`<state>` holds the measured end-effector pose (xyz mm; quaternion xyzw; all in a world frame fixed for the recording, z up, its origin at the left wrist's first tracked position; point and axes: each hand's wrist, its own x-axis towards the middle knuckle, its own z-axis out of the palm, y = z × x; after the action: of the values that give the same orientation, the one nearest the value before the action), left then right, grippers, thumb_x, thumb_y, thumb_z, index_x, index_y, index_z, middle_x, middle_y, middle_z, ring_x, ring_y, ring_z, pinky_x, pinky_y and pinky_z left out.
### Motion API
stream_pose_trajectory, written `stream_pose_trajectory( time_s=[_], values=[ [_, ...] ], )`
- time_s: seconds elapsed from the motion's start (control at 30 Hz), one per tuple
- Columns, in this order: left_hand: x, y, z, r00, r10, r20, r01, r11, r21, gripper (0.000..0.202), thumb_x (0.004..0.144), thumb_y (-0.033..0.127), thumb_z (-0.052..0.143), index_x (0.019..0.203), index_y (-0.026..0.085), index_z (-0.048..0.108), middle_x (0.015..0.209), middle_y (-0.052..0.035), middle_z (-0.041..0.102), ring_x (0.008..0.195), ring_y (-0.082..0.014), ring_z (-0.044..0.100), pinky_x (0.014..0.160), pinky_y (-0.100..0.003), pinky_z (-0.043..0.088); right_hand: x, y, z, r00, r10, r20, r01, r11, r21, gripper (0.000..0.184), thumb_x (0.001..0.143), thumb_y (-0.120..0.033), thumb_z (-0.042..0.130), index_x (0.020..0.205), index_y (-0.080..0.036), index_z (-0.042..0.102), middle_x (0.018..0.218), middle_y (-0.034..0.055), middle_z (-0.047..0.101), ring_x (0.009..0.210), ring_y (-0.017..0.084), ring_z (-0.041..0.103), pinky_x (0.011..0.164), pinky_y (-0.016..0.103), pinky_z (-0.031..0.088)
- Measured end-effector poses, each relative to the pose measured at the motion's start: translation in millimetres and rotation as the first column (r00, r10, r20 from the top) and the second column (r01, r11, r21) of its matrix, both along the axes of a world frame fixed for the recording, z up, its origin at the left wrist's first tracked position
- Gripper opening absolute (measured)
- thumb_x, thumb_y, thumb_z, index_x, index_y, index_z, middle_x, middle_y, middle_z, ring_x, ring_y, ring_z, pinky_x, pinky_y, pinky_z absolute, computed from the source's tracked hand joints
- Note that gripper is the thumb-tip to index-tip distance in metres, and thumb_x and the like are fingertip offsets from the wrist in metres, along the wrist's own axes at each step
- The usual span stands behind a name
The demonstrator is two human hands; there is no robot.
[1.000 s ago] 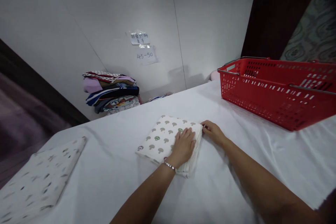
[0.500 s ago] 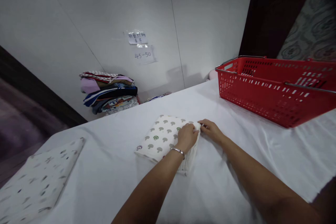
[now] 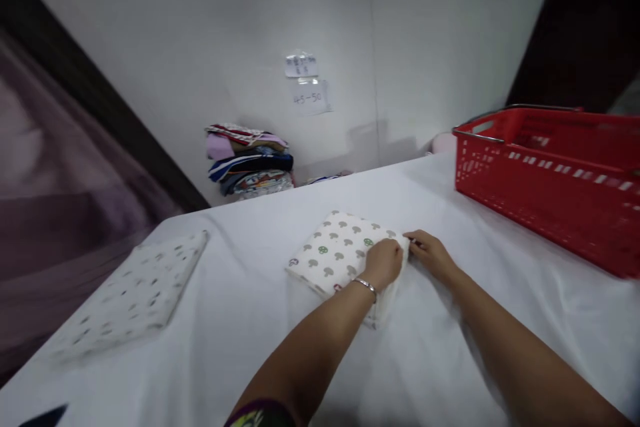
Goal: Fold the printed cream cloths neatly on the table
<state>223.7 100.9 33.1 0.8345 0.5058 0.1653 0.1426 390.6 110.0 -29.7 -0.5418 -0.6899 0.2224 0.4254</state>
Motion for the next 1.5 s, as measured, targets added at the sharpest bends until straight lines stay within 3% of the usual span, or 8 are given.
stream_pose_trajectory(
  time_s=[0.23,0.47,0.67,0.77,0.87,1.0,1.17,1.5],
  values=[
    [-53,-31,14.2,0.974,-0.228,0.019,0.226,0.972,0.059,0.019,0.087,0.025,0.044,0.088,0.02,0.062,0.093,-0.0034,0.065,0.089,-0.018,0.058,0.081,-0.03,0.044,12,-2,-4.0,0.999,0.0,-0.046,0.0,1.0,-0.006,0.031,0.078,-0.037,0.052,0.103,-0.022,0.064,0.099,0.0066,0.065,0.081,0.02,0.06,0.07,0.033,0.051],
    [-131,-58,-5.3,0.992,0.095,-0.079,-0.076,0.974,0.213,0.035,0.09,0.036,0.04,0.12,0.021,0.049,0.131,-0.0068,0.049,0.128,-0.0246,0.034,0.109,-0.048,0.02,-50,-41,44.2,0.979,0.006,0.204,-0.052,0.974,0.222,0.041,0.087,-0.042,0.042,0.121,-0.023,0.056,0.128,0.0081,0.054,0.12,0.025,0.047,0.089,0.04,0.047],
    [-142,-60,-26.0,0.988,0.128,-0.091,-0.103,0.965,0.241,0.04,0.092,0.036,0.034,0.128,0.022,0.043,0.138,-0.0049,0.044,0.131,-0.0218,0.031,0.111,-0.045,0.018,-120,-71,32.3,0.722,0.302,0.622,-0.354,0.934,-0.044,0.055,0.09,-0.05,0.034,0.134,-0.019,0.044,0.142,0.0101,0.038,0.133,0.026,0.029,0.107,0.05,0.024],
    [-153,-57,-20.9,0.997,0.069,-0.021,-0.063,0.977,0.204,0.032,0.093,0.033,0.033,0.116,0.025,0.053,0.134,-0.0014,0.048,0.129,-0.0182,0.034,0.11,-0.041,0.021,-119,-82,35.2,0.692,0.299,0.657,-0.316,0.944,-0.096,0.055,0.092,-0.051,0.028,0.134,-0.019,0.044,0.144,0.01,0.034,0.135,0.025,0.026,0.108,0.05,0.022],
    [-175,-50,-14.0,0.97,0.223,0.097,-0.235,0.963,0.134,0.028,0.091,0.03,0.037,0.107,0.025,0.059,0.134,-0.0008,0.048,0.13,-0.0175,0.033,0.11,-0.037,0.02,-114,-99,37.5,0.689,0.262,0.676,-0.304,0.951,-0.059,0.051,0.093,-0.049,0.028,0.132,-0.021,0.046,0.141,0.0092,0.039,0.132,0.025,0.031,0.108,0.051,0.022],
    [-203,-25,-7.8,0.814,0.551,0.187,-0.521,0.833,-0.186,0.038,0.085,0.037,0.046,0.118,0.021,0.054,0.134,-0.0073,0.048,0.127,-0.0216,0.039,0.106,-0.034,0.027,-116,-118,21.3,0.668,0.193,0.719,-0.377,0.921,0.103,0.049,0.09,-0.04,0.042,0.134,-0.019,0.044,0.14,0.0109,0.042,0.131,0.026,0.034,0.107,0.049,0.027],
    [-215,-2,1.2,0.748,0.643,0.165,-0.551,0.741,-0.385,0.054,0.075,0.037,0.059,0.122,0.011,0.049,0.124,-0.0148,0.056,0.112,-0.0251,0.054,0.089,-0.03,0.042,-111,-115,5.8,0.661,0.118,0.741,-0.403,0.889,0.218,0.053,0.084,-0.013,0.041,0.137,-0.018,0.039,0.14,0.0093,0.042,0.131,0.024,0.034,0.104,0.047,0.033],
    [-228,-129,0.2,0.906,0.406,0.122,-0.31,0.83,-0.463,0.059,0.072,0.059,0.056,0.116,0.02,0.055,0.099,-0.0061,0.067,0.087,-0.0238,0.063,0.072,-0.029,0.047,-31,-150,31.2,0.694,0.294,0.657,-0.496,0.857,0.139,0.056,0.087,-0.013,0.04,0.139,-0.032,0.034,0.137,0.002,0.046,0.125,0.02,0.043,0.105,0.046,0.036]
  ],
)
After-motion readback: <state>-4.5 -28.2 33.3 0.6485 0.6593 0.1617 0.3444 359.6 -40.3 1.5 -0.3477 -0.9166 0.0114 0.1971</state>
